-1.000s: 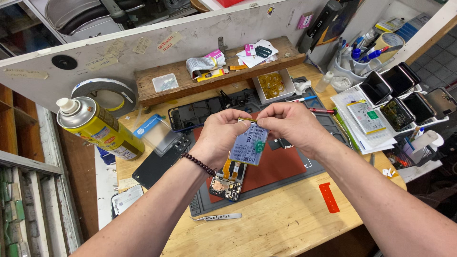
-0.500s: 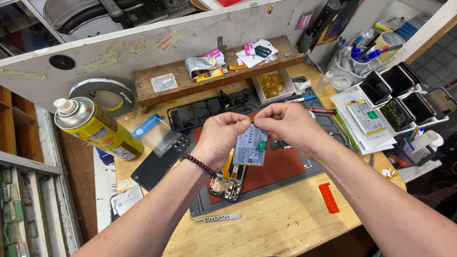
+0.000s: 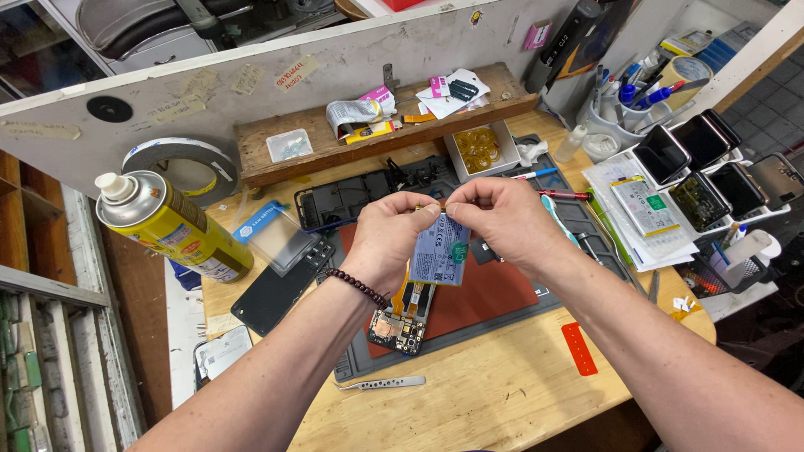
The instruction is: The person removes a protective film from a new smartphone battery, applies adhesive tape, and installs the battery into a disassembled phone chassis. They then use scissors to trim a protective film from a screen protector package and apply tape to the phone's internal frame.
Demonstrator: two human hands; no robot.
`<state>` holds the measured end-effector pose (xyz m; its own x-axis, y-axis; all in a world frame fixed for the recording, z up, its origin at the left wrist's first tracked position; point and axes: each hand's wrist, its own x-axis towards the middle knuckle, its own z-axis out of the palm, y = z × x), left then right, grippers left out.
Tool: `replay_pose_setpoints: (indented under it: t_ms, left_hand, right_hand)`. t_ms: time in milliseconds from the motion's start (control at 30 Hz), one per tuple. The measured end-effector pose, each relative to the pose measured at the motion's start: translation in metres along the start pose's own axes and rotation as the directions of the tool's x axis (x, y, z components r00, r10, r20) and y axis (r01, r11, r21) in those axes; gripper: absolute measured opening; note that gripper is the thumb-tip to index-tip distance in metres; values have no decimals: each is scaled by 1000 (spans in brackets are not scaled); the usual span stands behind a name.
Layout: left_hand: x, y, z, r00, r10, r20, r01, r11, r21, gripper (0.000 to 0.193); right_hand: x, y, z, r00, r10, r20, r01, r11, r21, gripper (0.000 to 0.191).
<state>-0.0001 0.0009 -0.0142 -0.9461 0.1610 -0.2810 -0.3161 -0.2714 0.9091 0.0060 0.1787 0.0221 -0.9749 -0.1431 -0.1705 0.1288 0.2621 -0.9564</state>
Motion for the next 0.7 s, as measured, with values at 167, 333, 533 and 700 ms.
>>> replay_pose_setpoints:
  t_ms: [167, 333, 533, 700]
  left_hand:
    - [2, -4, 2, 998, -9, -56, 8, 1000, -20, 7]
    - [2, -7, 5, 992, -7, -125, 8, 1000, 13, 4]
    - [1, -6, 6, 984, -31, -176, 37, 999, 31, 3]
    - [3, -9, 6, 993, -15, -113, 12, 1000, -26, 5]
  right_hand:
    - [-1, -2, 4, 998, -61, 8, 61, 997, -48, 10]
    - [0, -4, 13, 996, 71, -54, -75, 994, -75, 10]
    - [5, 1, 16, 987, 136, -85, -140, 989, -41, 12]
    - [7, 5, 11, 997, 26, -78, -32, 996, -83, 12]
